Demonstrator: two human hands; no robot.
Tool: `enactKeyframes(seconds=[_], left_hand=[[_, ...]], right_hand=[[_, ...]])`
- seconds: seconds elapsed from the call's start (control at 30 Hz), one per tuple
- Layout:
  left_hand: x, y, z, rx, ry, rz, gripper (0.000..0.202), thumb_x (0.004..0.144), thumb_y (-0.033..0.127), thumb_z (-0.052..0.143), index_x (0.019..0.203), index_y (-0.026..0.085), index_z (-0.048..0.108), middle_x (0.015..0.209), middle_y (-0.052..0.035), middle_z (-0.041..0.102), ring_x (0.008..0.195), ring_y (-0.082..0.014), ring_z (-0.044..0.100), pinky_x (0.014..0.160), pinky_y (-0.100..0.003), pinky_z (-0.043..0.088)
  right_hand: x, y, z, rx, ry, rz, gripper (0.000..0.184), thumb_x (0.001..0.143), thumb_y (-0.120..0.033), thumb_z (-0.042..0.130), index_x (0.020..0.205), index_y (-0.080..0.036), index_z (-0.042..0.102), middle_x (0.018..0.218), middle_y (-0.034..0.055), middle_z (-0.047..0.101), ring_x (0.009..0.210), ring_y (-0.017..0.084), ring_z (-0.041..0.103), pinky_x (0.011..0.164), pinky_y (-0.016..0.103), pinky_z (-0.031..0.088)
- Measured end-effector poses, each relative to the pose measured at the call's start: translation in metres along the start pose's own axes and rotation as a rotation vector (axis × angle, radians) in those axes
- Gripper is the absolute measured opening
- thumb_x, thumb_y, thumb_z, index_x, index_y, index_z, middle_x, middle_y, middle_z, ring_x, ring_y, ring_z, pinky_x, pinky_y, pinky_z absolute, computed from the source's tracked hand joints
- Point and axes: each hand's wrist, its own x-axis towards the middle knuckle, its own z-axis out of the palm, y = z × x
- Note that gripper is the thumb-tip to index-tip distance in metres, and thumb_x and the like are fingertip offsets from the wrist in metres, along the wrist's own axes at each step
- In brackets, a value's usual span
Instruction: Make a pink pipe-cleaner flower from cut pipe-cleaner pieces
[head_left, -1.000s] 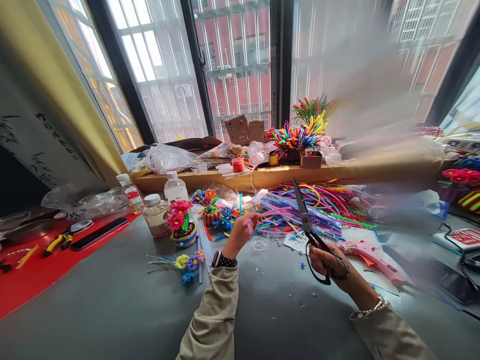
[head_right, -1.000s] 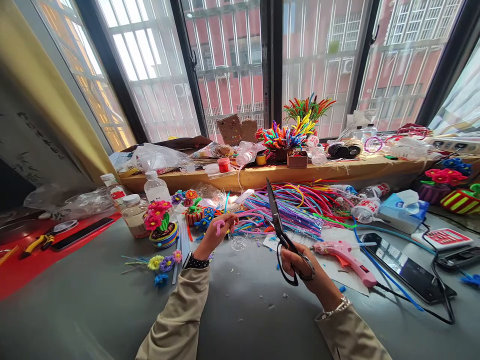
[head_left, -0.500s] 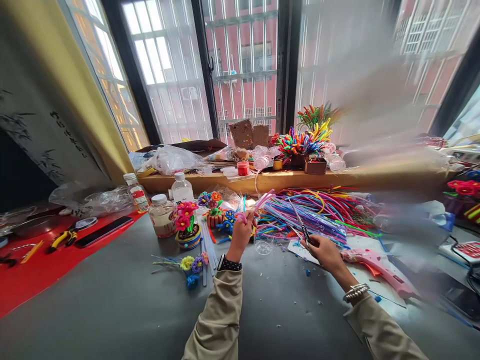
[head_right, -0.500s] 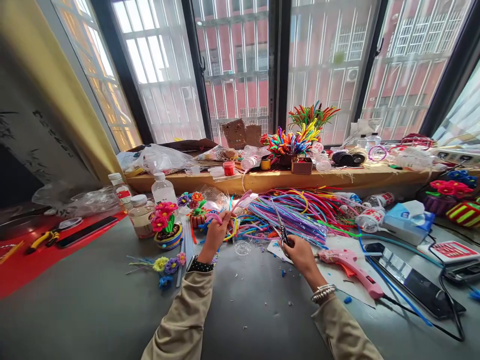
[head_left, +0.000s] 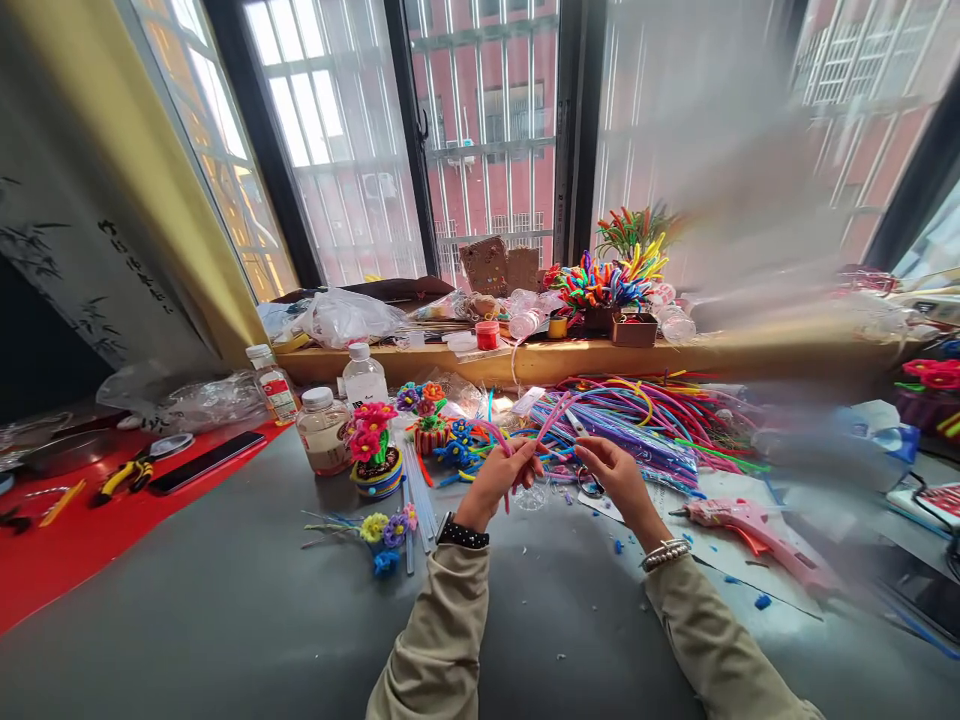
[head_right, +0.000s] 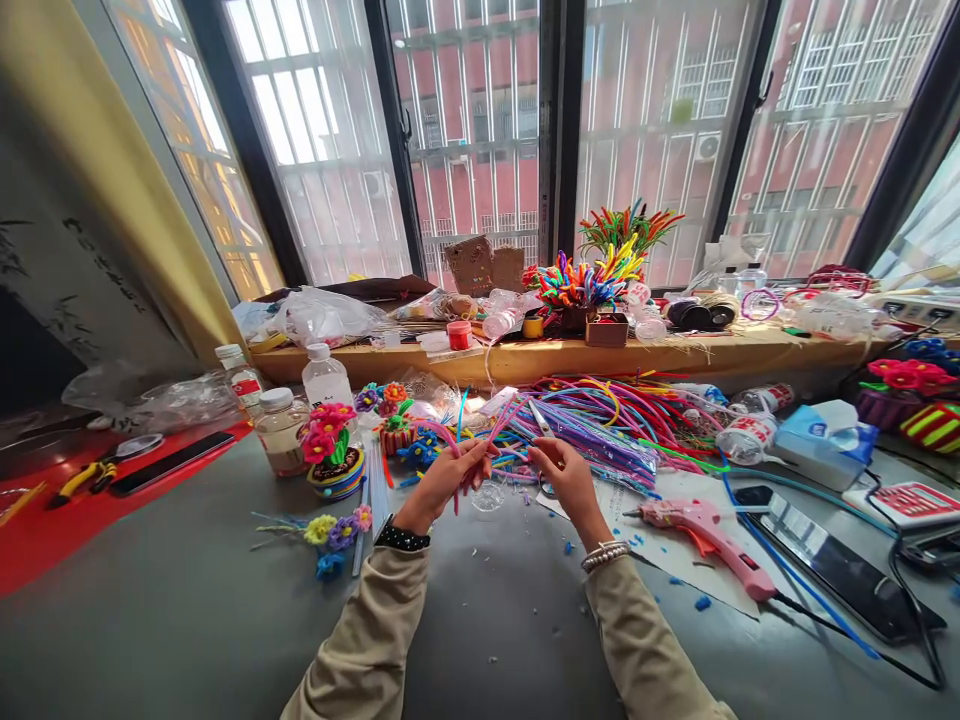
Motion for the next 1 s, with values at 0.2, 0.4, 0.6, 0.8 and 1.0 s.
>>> enactKeyframes(seconds=[0.2, 0.4, 0.6, 0.8, 1.0], left_hand=[[-0.002, -0.002, 0.005, 0.108, -0.217, -0.158, 0.036, 0.068, 0.047, 0.052, 0.076, 0.012, 0.056, 0.054, 0.0033, 0.053, 0.036, -0.0021, 0.039, 0.036, -0.017, 0.024], [-0.003, -0.002, 0.006, 0.105, -0.235, -0.186, 0.037, 0.066, 0.048, 0.053, 0.073, 0.011, 0.055, 0.052, 0.004, 0.052, 0.032, -0.0015, 0.035, 0.034, -0.017, 0.023], [-0.004, -0.002, 0.004, 0.075, -0.229, -0.174, 0.038, 0.068, 0.05, 0.049, 0.069, 0.013, 0.051, 0.047, 0.0039, 0.05, 0.032, -0.0037, 0.038, 0.033, -0.018, 0.024], [0.0, -0.004, -0.003, 0.111, -0.058, -0.091, 0.037, 0.071, 0.05, 0.042, 0.066, 0.014, 0.049, 0.036, 0.0083, 0.037, 0.027, -0.0031, 0.026, 0.032, -0.019, 0.018], [0.0, 0.0, -0.008, 0.466, 0.067, 0.058, 0.039, 0.074, 0.048, 0.038, 0.065, 0.014, 0.053, 0.038, 0.008, 0.03, 0.036, -0.005, 0.028, 0.038, -0.019, 0.023]], right_hand=[[-0.008, -0.015, 0.018, 0.374, -0.081, 0.044, 0.035, 0.064, -0.047, 0.06, 0.081, -0.016, 0.059, 0.061, -0.0003, 0.052, 0.051, 0.01, 0.041, 0.049, 0.024, 0.035], [-0.01, -0.012, 0.019, 0.43, -0.123, 0.062, 0.029, 0.063, -0.042, 0.063, 0.075, -0.016, 0.06, 0.06, -0.0016, 0.052, 0.05, 0.008, 0.039, 0.048, 0.023, 0.033], [-0.009, -0.013, 0.013, 0.507, -0.008, 0.1, 0.032, 0.064, -0.048, 0.059, 0.063, -0.017, 0.052, 0.05, -0.0048, 0.04, 0.044, 0.007, 0.032, 0.043, 0.022, 0.028], [-0.004, 0.002, 0.002, -0.016, 0.049, 0.087, 0.042, 0.071, -0.057, 0.041, 0.054, -0.019, 0.043, 0.043, -0.0045, 0.035, 0.039, 0.008, 0.028, 0.04, 0.024, 0.021], [-0.005, 0.003, 0.008, -0.345, -0.066, 0.025, 0.042, 0.071, -0.052, 0.043, 0.044, -0.019, 0.043, 0.042, -0.0015, 0.042, 0.043, 0.011, 0.037, 0.046, 0.025, 0.025]])
